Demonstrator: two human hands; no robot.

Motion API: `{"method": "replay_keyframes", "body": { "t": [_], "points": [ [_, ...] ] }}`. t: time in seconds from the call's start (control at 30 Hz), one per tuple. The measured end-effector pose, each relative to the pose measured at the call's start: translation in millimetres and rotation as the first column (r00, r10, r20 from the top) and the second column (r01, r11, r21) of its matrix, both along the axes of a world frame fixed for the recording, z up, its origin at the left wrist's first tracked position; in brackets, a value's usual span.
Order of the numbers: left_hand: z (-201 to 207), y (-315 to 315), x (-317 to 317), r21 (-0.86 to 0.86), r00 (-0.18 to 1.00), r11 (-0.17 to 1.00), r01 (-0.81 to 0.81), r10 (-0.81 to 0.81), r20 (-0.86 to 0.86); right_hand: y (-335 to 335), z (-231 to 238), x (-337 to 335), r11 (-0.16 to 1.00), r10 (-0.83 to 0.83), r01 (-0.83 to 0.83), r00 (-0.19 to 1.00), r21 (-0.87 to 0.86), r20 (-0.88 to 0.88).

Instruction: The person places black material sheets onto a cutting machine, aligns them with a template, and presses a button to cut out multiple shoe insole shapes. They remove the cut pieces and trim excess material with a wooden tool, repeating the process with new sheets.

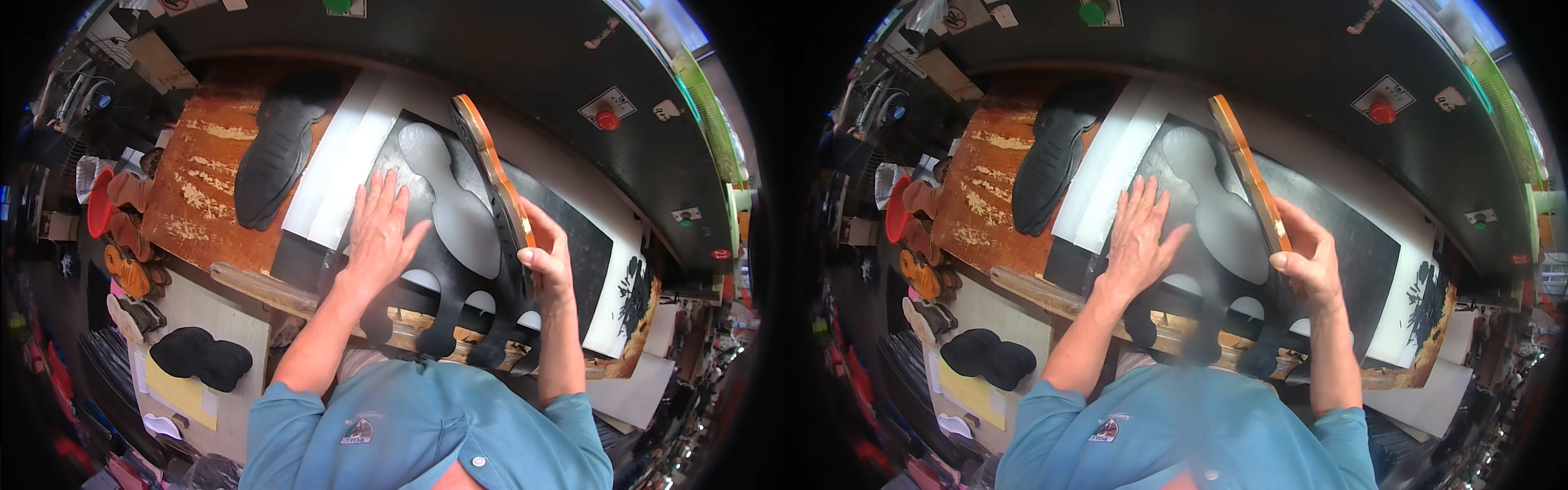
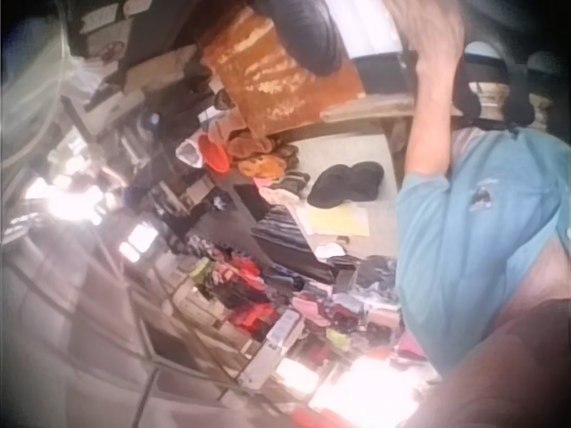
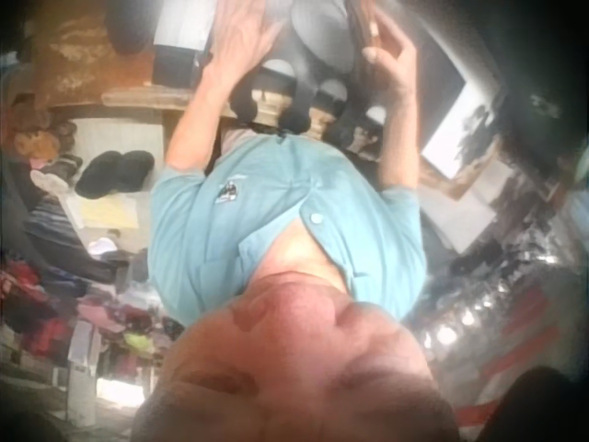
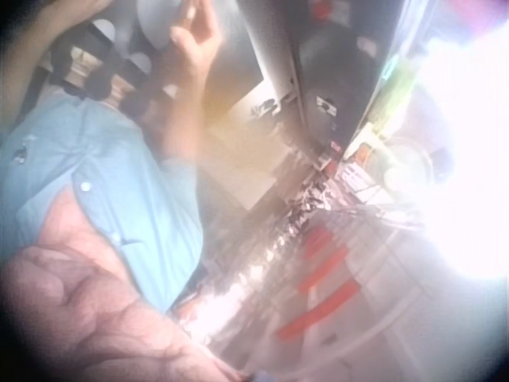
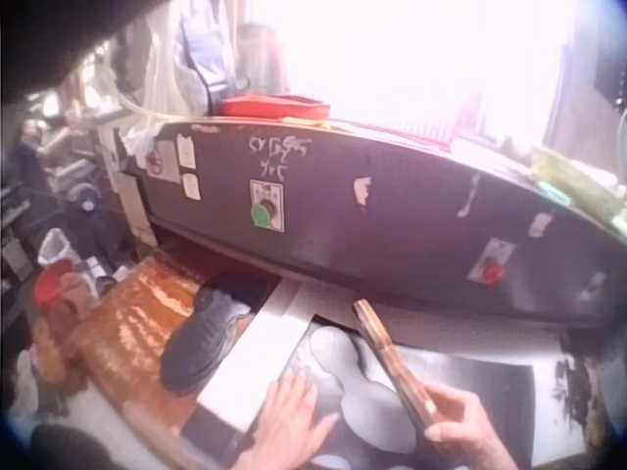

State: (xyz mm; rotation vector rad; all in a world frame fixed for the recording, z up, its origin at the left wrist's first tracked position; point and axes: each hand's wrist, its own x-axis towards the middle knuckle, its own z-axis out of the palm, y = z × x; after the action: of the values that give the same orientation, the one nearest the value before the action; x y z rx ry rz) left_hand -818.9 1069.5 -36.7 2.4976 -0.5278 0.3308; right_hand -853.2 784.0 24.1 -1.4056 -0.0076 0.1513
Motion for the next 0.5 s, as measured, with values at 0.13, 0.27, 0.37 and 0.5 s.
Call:
{"method": "replay_keyframes", "body": {
  "t": [0.13,0.27,0.37,0.5],
  "points": [
    [26,-32,-33,-0.441,0.929,0.889,0.125,-0.261,-0.264,21,0,-25,0.988,-0.101,0.102,0.995,0.113,-0.008],
    [35,-73,-68,-0.645,0.819,0.734,0.213,-0.494,-0.292,32,-9,-43,0.975,-0.133,0.14,0.99,0.172,-0.049],
    [33,-67,-74,-0.637,0.821,0.725,0.261,-0.514,-0.248,31,-16,-49,0.972,-0.135,0.147,0.988,0.185,-0.075],
    [30,-29,-68,-0.561,0.778,0.827,-0.029,-0.334,-0.532,23,-20,-53,0.969,-0.12,0.144,0.984,0.2,-0.129]
  ]
}}
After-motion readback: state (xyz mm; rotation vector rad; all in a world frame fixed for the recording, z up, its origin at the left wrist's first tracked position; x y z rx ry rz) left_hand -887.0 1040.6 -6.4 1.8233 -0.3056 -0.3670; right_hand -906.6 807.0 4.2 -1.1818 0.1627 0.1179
